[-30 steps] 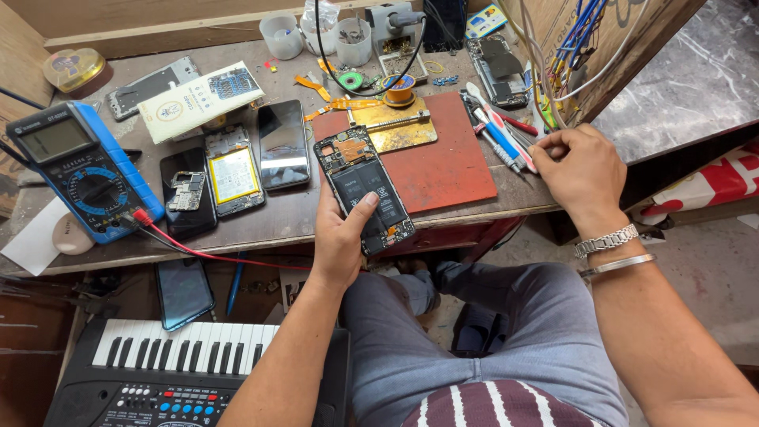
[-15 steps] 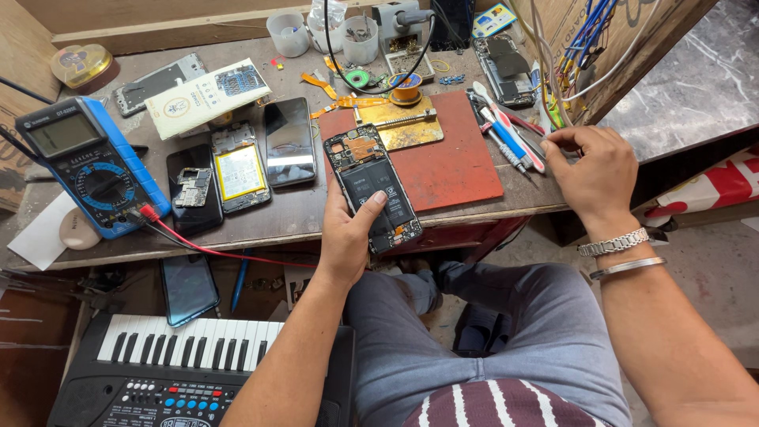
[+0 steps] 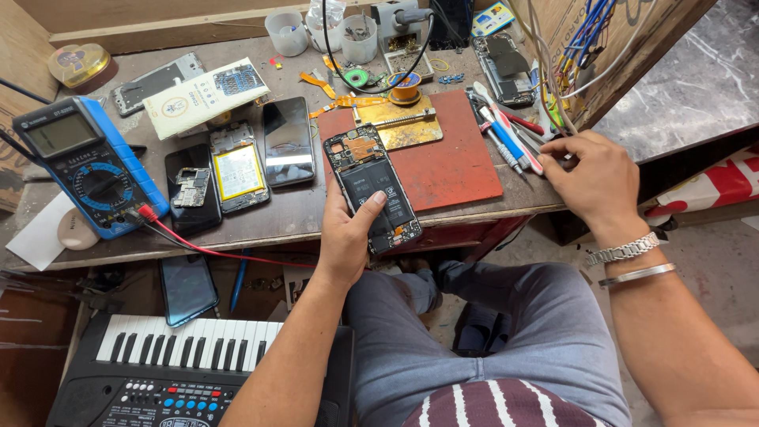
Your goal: The person works at a cluttered repair bench, first handling a disassembled smartphone and lifting out its logic board with tweezers, then probing the board's contacts with multimeter test leads to test it. Several other disassembled phones and repair tools lie on the bench around the work area.
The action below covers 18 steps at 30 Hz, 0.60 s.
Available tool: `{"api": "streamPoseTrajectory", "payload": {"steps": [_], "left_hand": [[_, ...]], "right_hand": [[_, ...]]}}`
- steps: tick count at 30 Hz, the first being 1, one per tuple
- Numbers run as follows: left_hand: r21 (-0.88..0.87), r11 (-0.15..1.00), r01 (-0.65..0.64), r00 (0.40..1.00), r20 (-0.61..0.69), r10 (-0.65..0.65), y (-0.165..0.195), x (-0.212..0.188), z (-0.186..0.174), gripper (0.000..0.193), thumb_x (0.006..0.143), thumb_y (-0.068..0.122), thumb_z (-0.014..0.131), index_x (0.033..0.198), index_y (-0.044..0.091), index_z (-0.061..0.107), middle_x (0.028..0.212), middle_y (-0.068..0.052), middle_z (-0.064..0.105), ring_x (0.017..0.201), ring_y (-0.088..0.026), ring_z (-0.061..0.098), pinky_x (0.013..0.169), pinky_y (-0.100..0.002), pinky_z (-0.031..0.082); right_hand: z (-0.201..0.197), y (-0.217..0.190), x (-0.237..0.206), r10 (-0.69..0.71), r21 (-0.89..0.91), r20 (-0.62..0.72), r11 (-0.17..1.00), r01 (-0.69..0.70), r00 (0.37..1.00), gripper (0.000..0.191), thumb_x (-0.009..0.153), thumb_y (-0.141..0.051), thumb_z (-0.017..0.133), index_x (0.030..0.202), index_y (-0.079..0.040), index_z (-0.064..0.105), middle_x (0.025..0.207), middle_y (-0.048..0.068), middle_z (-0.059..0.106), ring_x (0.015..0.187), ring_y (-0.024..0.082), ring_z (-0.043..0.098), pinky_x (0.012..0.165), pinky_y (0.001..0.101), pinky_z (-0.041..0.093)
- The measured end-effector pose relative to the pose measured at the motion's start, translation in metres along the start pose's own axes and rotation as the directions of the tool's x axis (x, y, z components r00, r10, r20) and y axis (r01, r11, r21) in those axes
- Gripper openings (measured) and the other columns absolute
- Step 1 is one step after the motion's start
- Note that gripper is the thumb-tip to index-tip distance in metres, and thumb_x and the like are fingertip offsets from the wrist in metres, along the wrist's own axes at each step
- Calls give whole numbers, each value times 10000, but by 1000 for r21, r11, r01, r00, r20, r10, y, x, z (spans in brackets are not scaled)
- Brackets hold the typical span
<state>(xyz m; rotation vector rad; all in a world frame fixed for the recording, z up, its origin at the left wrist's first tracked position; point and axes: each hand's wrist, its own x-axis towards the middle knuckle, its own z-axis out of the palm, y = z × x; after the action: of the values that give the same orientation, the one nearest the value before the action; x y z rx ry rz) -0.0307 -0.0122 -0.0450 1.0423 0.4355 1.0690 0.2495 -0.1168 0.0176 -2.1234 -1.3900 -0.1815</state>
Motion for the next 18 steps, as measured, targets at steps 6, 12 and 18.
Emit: {"api": "streamPoseTrajectory", "payload": {"steps": [6, 12, 18], "left_hand": [[-21, 1000, -1, 1000, -4, 1, -2, 0, 0, 476, 977, 18, 643, 1413, 36, 451, 1171, -61, 651, 1001, -114, 670, 874, -309, 596], [4, 1000, -1, 1000, -3, 1, 0, -1, 0, 473, 973, 40, 647, 1407, 39, 457, 1196, -52, 653, 1052, -111, 659, 925, -306, 571], [11, 1000, 17, 1000, 14, -17, -3, -1, -2, 421, 986, 55, 649, 1373, 31, 485, 1173, -63, 655, 1026, -121, 656, 910, -317, 571]], "right_hand": [[-2, -1, 4, -10, 45, 36, 999, 9, 999, 220, 890, -271, 777, 1092, -185, 800, 943, 17, 734, 814, 201, 706, 714, 368, 538], [3, 0, 4, -36, 53, -118, 998, 42, 992, 261, 868, -232, 830, 1056, -91, 718, 935, 40, 763, 851, 191, 729, 761, 350, 560], [-5, 20, -1, -39, 446, -188, 887, 121, 981, 263, 946, -7, 816, 1109, 12, 611, 1039, 100, 752, 986, 141, 741, 927, 293, 604]]}}
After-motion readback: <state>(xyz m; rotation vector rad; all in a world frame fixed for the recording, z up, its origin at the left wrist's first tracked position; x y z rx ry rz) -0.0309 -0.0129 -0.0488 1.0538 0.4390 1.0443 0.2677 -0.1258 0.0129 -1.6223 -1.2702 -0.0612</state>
